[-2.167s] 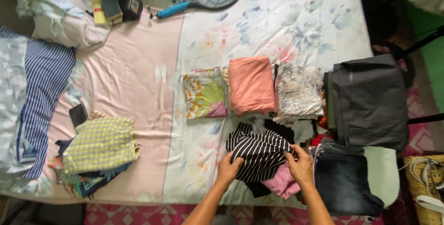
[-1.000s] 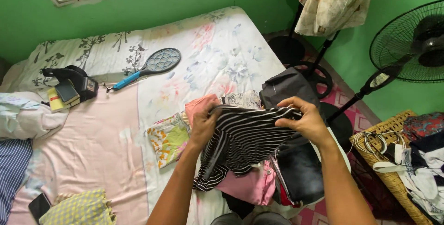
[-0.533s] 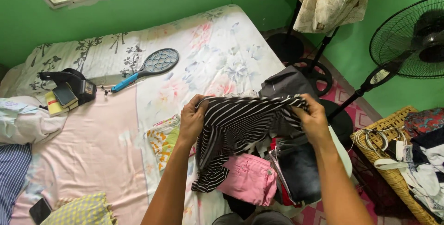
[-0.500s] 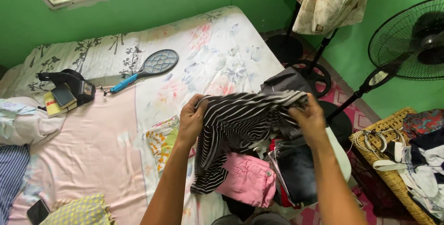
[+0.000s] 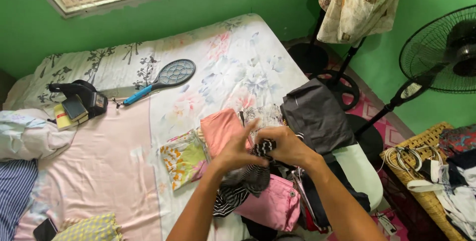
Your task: The recorder folds several pieces of clothing, including shirts, shorts, and underwear, and organizes them into stacks on a bed.
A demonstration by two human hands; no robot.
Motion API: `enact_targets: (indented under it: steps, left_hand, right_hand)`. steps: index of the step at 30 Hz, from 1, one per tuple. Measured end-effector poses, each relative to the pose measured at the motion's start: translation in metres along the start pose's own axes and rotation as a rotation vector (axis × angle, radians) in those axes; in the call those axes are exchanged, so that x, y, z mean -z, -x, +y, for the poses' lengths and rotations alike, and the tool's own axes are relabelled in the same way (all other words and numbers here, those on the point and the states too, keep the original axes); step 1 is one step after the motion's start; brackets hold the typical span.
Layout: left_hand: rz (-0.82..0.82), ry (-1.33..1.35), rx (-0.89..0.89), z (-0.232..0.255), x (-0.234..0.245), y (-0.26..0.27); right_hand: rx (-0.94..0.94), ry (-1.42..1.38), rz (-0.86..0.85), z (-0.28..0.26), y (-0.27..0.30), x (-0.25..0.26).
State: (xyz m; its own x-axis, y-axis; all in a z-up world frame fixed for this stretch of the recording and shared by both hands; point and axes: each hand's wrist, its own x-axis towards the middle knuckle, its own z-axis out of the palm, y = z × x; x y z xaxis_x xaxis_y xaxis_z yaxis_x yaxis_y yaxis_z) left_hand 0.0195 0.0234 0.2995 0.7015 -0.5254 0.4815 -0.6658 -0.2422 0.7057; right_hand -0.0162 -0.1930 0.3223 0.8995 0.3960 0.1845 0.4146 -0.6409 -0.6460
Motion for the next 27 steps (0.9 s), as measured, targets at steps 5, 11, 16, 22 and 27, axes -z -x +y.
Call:
enact_targets:
  steps: [5,11,16,22,27]
  left_hand:
    - [-0.043,0.449,0.443,-0.011,-0.002,-0.009]
    - [0.182,0.949,0.374,-0.003,-0.003,-0.021]
    - [0.267,1.102,0.441,-0.004,0.010,-0.014]
    - [0.488,1.261,0.588,-0.042,0.033,-0.005]
    - [0.619,0.967,0.416,-0.063,0.049,-0.014]
  right_hand:
    - [-0.019,-0.345,0.382,0.019,0.013,0.006]
    - [-0.340,-1.057,0.096,0.081,0.041,-0.077]
    - [-0.124,-0.908,0.485,0.091,0.043,-0.068]
    - [-0.154,-1.052,0.730,0.073,0.049,0.011]
    - [0.037,-0.887,0.799,0.062,0.050,0.048]
